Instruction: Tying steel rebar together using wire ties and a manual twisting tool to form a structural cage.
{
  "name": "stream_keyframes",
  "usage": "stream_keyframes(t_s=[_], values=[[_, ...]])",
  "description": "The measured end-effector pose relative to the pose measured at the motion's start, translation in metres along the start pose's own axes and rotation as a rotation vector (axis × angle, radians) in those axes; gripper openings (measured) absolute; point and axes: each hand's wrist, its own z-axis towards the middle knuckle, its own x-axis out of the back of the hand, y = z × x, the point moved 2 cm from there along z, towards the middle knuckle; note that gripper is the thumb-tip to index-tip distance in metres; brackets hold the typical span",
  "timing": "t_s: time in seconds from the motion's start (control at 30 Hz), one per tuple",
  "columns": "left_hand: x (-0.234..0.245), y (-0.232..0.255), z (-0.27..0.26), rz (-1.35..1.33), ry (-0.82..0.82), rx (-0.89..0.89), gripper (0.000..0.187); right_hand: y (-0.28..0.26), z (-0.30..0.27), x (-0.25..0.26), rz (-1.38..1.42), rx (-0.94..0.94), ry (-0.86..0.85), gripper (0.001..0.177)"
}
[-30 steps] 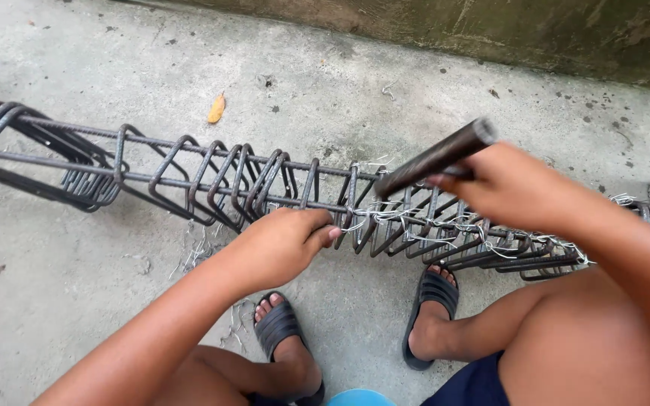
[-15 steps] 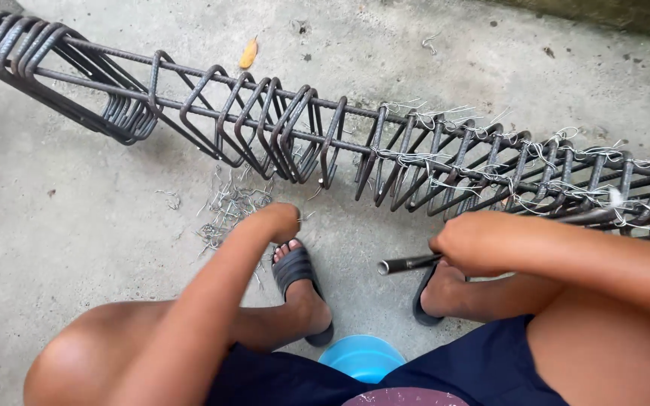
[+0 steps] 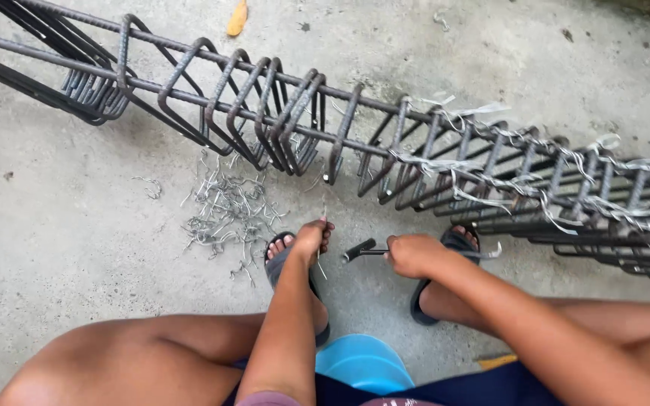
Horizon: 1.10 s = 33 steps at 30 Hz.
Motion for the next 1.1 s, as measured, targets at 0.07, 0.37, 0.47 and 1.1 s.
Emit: stream_keyframes(t_s=[0.07, 0.37, 0.47, 1.1], values=[[0.000, -0.022, 0.031, -0.044, 0.025, -0.016, 0.037, -0.003, 0.003, 0.004, 0.143, -0.099, -0.009, 0.046], [-0.012, -0.082, 0.057, 0.483, 0.140, -0.009, 0.052, -0.002, 0.056, -0.056, 0.612, -0.323, 0.224, 0.042], [-0.014, -0.085, 0.063, 0.571, 0.149, 0.019, 0.057, -0.005, 0.069, -0.070, 0.606, -0.334, 0.253, 0.042], [-0.030, -0.049, 0.036, 0.625, 0.139, 0.093, 0.059, -0.003, 0.082, -0.091, 0.514, -0.212, 0.551, 0.034]])
